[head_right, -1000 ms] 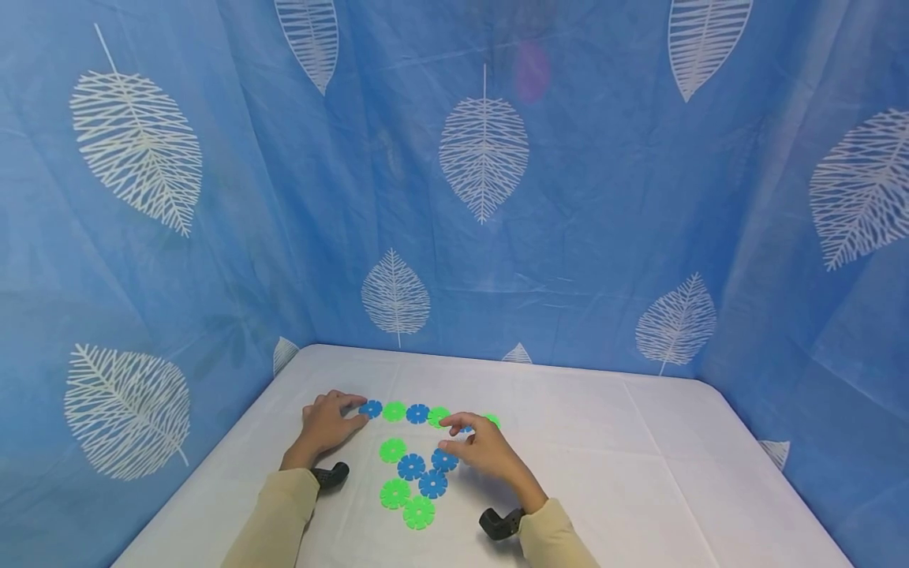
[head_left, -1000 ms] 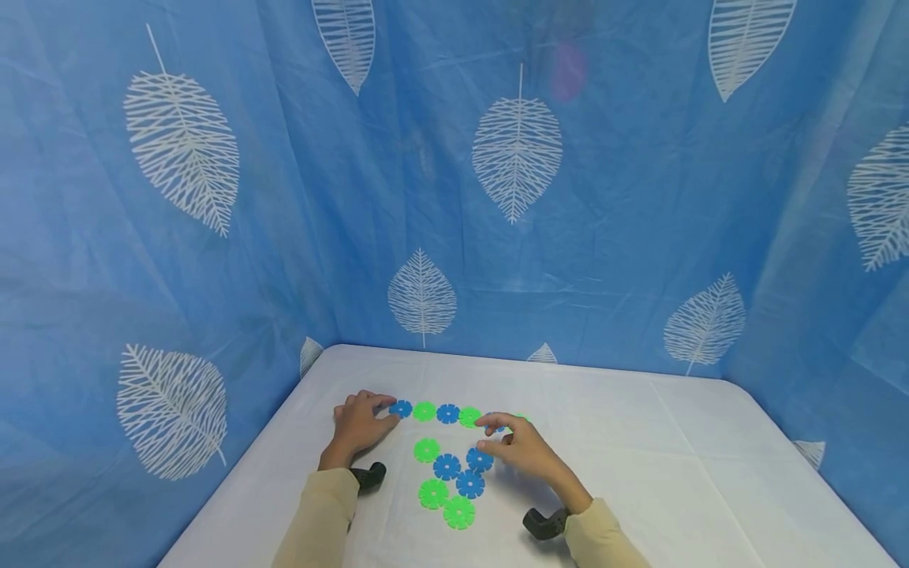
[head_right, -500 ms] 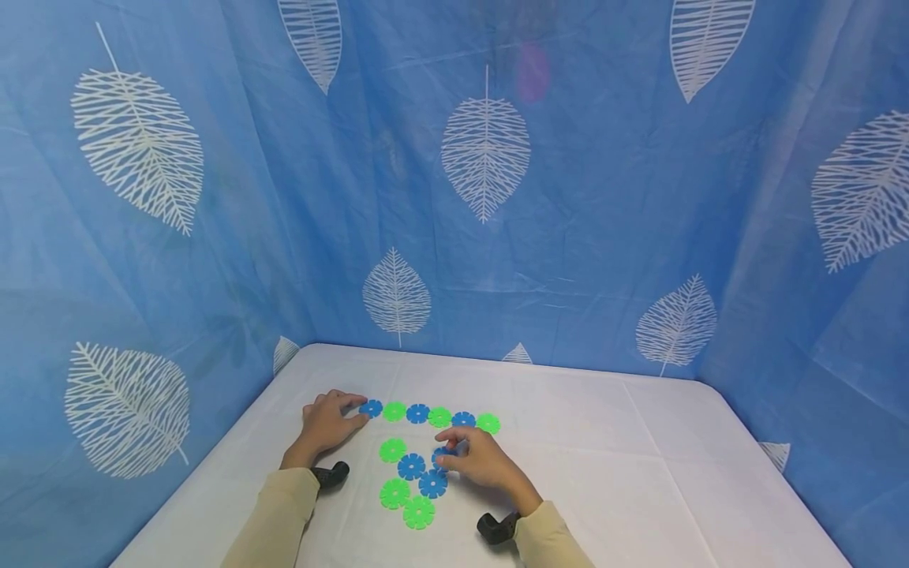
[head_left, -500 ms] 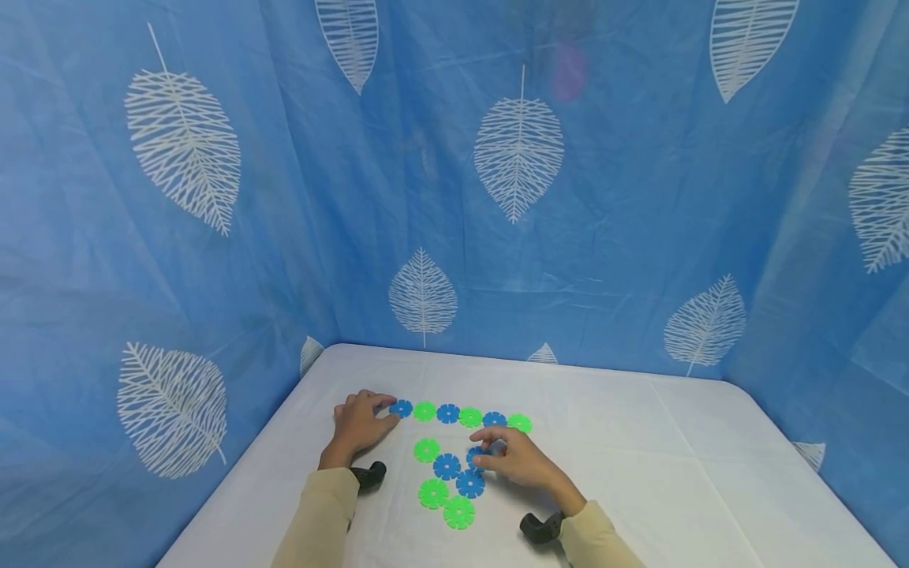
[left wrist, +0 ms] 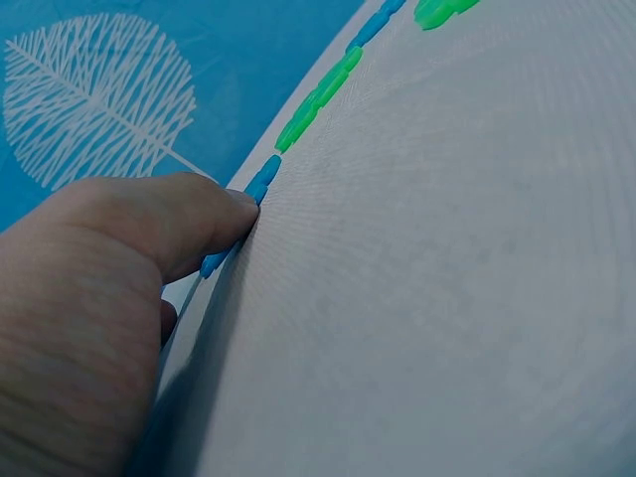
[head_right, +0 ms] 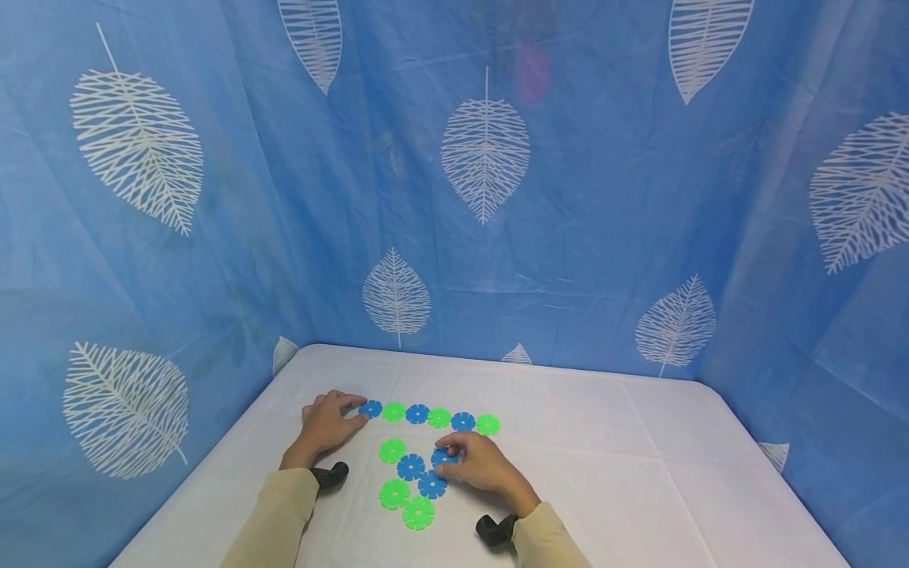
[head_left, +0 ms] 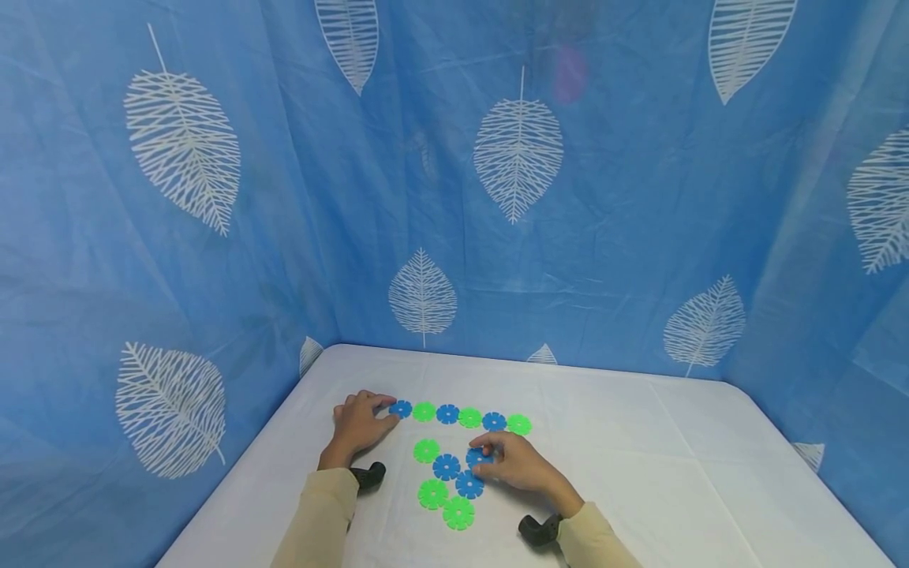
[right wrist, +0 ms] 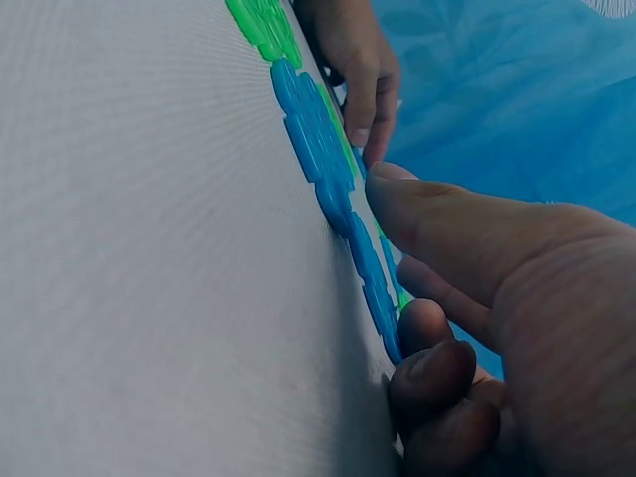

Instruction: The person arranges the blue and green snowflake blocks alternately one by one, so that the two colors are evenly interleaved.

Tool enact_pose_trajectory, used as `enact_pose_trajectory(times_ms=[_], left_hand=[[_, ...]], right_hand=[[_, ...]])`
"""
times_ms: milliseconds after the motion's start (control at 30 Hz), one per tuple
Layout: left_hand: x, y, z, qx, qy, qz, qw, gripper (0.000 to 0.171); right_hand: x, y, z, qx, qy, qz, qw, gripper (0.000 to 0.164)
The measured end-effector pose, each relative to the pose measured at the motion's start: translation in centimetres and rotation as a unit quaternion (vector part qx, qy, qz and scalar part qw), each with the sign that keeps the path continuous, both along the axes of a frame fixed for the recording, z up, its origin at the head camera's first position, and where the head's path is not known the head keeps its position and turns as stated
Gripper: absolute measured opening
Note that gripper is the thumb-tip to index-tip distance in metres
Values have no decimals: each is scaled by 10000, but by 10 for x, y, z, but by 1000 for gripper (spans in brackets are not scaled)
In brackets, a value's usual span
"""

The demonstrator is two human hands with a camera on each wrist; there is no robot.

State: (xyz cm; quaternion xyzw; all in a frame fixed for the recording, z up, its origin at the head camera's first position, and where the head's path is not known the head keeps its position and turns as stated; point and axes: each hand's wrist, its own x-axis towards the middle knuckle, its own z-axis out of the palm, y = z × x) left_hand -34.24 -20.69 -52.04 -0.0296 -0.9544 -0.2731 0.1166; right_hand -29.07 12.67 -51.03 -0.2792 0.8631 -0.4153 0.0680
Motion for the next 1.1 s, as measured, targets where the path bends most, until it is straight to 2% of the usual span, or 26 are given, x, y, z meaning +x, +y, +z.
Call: enact_pose_trajectory(times_ms=[300, 667, 1100], left_hand=[[1, 0, -2, -4, -28, -6, 10000, 37], [1, -1, -5, 31, -58, 3, 10000, 36], [-1, -1, -2, 4, -77, 37, 10000, 37]], right_hand=[[0, 1, -3, 201, 82, -13, 9998, 44], [-1, 3, -6, 154, 85, -52, 9998, 44], [-3, 3, -2, 82, 150, -78, 9998, 43]])
